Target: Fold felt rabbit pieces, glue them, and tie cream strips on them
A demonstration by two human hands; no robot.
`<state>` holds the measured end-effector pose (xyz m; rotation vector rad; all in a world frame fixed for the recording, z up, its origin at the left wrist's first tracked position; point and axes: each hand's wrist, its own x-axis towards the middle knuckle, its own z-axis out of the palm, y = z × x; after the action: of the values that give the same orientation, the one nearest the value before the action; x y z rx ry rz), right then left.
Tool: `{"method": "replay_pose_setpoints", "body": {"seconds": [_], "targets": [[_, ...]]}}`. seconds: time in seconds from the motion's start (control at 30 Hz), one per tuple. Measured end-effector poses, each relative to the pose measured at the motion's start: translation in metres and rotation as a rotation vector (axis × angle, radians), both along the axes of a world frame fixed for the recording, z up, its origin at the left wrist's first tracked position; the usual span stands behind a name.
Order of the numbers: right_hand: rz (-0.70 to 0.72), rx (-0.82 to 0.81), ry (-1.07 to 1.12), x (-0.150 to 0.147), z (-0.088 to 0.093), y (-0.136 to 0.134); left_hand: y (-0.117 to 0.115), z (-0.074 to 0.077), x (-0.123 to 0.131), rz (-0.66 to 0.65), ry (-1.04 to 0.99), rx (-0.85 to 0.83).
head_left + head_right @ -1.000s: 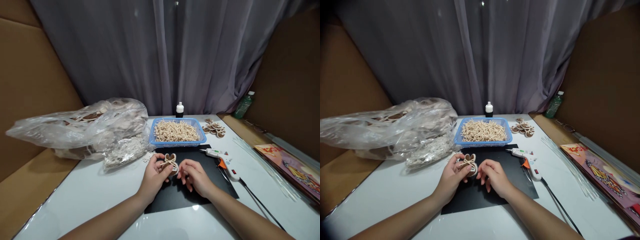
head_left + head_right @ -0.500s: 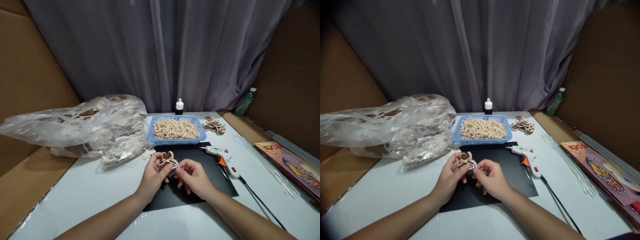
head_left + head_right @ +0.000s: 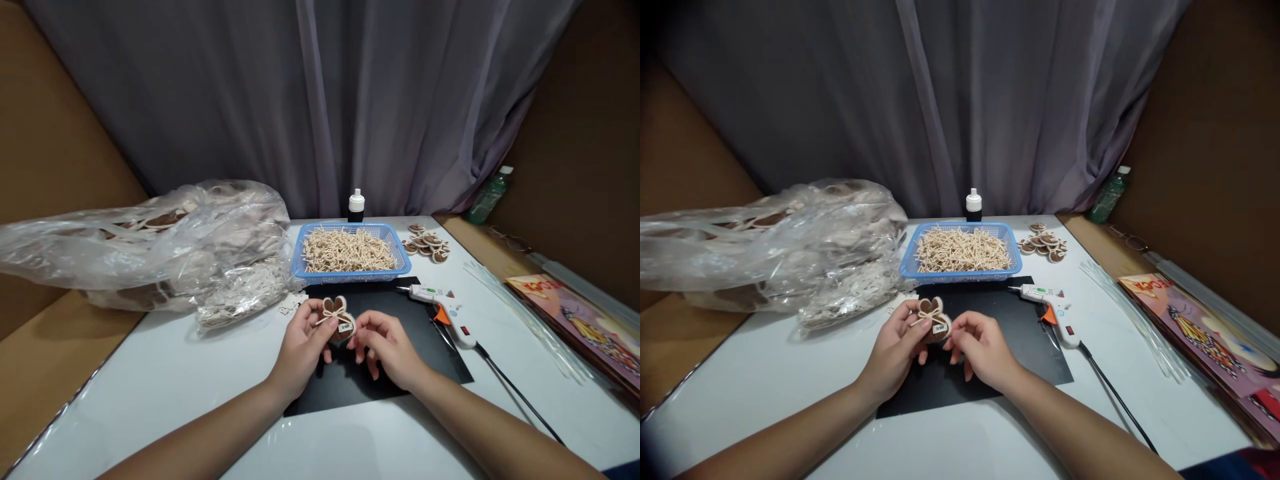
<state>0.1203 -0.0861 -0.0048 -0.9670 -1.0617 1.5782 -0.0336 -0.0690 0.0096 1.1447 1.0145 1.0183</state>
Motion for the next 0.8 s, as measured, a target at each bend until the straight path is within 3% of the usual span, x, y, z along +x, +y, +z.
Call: {"method": "replay_pose_setpoints", "body": {"seconds": [0.13, 0.23, 0.33, 0.4, 0.53, 0.67, 0.8], "targets": [[0.075, -0.095, 0.147, 0.000, -0.005, 0.001, 0.001, 0.001, 0.002, -0.036, 0.095, 0.003], [0.054, -0.070, 0.070, -0.004, -0.002, 0.002, 0.003, 0.002, 0.002, -0.059, 0.131, 0.019], [-0.036, -0.023, -0.029, 0.007, 0.012, 0.009, 0.007, 0.000, -0.003, -0.001, 0.081, 0.015], [-0.202, 0.002, -0.084, 0.032, 0.027, 0.017, 0.012, -0.003, -0.006, 0.063, 0.053, 0.024], [-0.672, -0.063, -0.356, 0.113, 0.047, 0.042, 0.019, -0.010, -0.011, 0.082, 0.079, 0.078], [-0.722, -0.218, -0.486, 0.172, 0.044, 0.078, 0.019, -0.012, -0.011, 0.050, 0.157, 0.116], [-0.722, -0.241, -0.561, 0.179, 0.042, 0.125, 0.019, -0.015, -0.012, 0.050, 0.173, 0.116]]}}
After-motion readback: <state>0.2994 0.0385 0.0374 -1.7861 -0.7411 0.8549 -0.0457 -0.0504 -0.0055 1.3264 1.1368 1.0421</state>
